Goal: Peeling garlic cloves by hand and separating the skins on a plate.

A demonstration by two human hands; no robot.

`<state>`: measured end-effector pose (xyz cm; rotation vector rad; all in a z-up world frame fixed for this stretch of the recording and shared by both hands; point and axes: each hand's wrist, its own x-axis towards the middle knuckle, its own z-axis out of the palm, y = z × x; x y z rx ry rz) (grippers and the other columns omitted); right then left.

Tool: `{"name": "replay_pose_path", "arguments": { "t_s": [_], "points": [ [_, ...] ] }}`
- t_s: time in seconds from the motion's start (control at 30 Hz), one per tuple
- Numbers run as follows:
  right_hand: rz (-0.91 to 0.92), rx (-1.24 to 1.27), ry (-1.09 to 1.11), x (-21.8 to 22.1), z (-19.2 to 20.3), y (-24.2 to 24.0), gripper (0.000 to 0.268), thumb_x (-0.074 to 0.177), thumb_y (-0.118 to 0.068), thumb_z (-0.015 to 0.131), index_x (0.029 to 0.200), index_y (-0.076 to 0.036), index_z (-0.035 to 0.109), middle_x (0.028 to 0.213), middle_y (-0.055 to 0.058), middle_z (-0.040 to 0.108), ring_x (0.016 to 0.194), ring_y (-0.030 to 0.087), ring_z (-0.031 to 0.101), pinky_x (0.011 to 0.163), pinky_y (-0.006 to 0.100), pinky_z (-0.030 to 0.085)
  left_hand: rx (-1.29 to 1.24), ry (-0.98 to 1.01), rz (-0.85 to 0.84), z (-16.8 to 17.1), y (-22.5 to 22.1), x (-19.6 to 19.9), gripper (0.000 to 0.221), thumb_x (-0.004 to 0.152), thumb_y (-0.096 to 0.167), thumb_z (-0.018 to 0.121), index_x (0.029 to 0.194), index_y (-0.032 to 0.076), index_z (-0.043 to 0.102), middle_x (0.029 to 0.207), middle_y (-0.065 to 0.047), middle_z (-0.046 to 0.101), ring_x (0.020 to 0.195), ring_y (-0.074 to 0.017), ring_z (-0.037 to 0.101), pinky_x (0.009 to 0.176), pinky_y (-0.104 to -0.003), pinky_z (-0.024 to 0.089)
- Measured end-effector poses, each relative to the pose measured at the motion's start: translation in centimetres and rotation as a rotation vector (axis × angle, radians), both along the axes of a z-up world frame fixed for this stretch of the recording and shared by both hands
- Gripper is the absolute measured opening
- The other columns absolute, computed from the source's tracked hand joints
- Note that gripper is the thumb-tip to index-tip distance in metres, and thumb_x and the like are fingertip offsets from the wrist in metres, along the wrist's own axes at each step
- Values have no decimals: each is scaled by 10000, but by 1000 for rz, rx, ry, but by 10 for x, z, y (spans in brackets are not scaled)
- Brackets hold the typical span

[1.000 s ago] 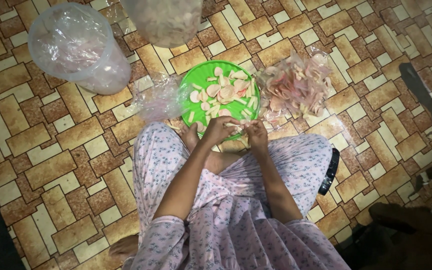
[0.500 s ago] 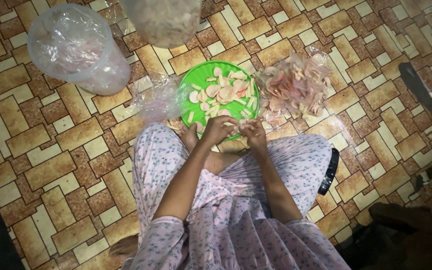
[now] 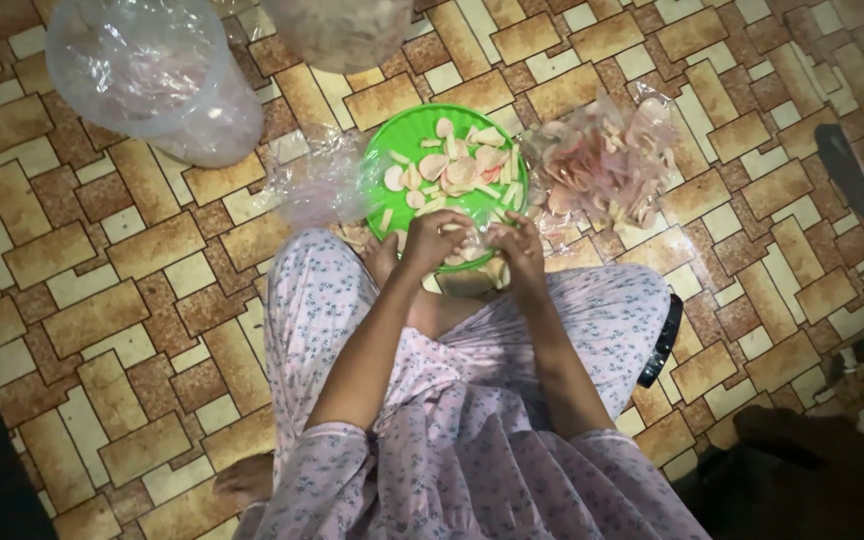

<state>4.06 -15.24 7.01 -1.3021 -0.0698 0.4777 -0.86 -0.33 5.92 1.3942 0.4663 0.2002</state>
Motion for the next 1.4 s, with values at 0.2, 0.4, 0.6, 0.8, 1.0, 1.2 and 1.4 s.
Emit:
{"name": "replay_pose_path", "arguments": {
  "t_s": [0.2,0.4,0.6,0.8,1.0,1.2,1.4],
  "points": [
    [-59,-220,-155,47,-52,2,277,811,7,569,1074,-83,571,846,102,672,606,97,582,494,184,414,29,39,204,-22,22,6,182,761,-10,639,901,84,709,815,-85,670,582,-142,665,482,-189,574],
    [86,-807,-715,89,-91,8,249,778,-75,698,1015,-137,654,888,62,635,829,251,634,751,357,514,58,50,212,1,28,2,178,773,24,639,924,88,708,869,-104,682,638,-152,671,537,-216,572],
    [261,-1019,-940,99,-90,21,334,788,-151,667,1117,-193,630,989,68,581,935,296,589,832,374,492,53,49,192,-3,26,4,185,770,13,638,920,96,708,811,-80,687,590,-118,657,506,-168,550],
    [314,-1179,-984,97,-92,24,224,810,-270,614,1024,-203,618,921,20,581,950,256,575,814,410,500,12,46,192,-7,25,6,181,774,8,633,926,78,701,773,-103,681,580,-116,653,492,-170,544],
    [189,-883,-635,81,-87,10,299,815,-235,629,1096,-138,604,925,109,583,918,301,590,812,385,498,5,33,208,-1,23,5,187,773,-14,636,926,69,706,860,-135,680,651,-148,668,548,-213,569],
    [96,-721,-405,42,-70,-22,294,822,-276,681,1100,-211,613,896,72,665,780,265,636,740,417,499,16,6,178,-17,21,6,222,761,-19,646,952,79,703,884,-134,671,666,-149,667,540,-212,568],
    [-35,-291,-297,20,-58,-23,237,835,-34,603,1068,1,617,830,112,610,584,100,560,587,230,493,19,13,114,-6,15,3,224,771,-35,634,939,89,715,891,-149,673,717,-213,675,555,-233,575]
  ]
}}
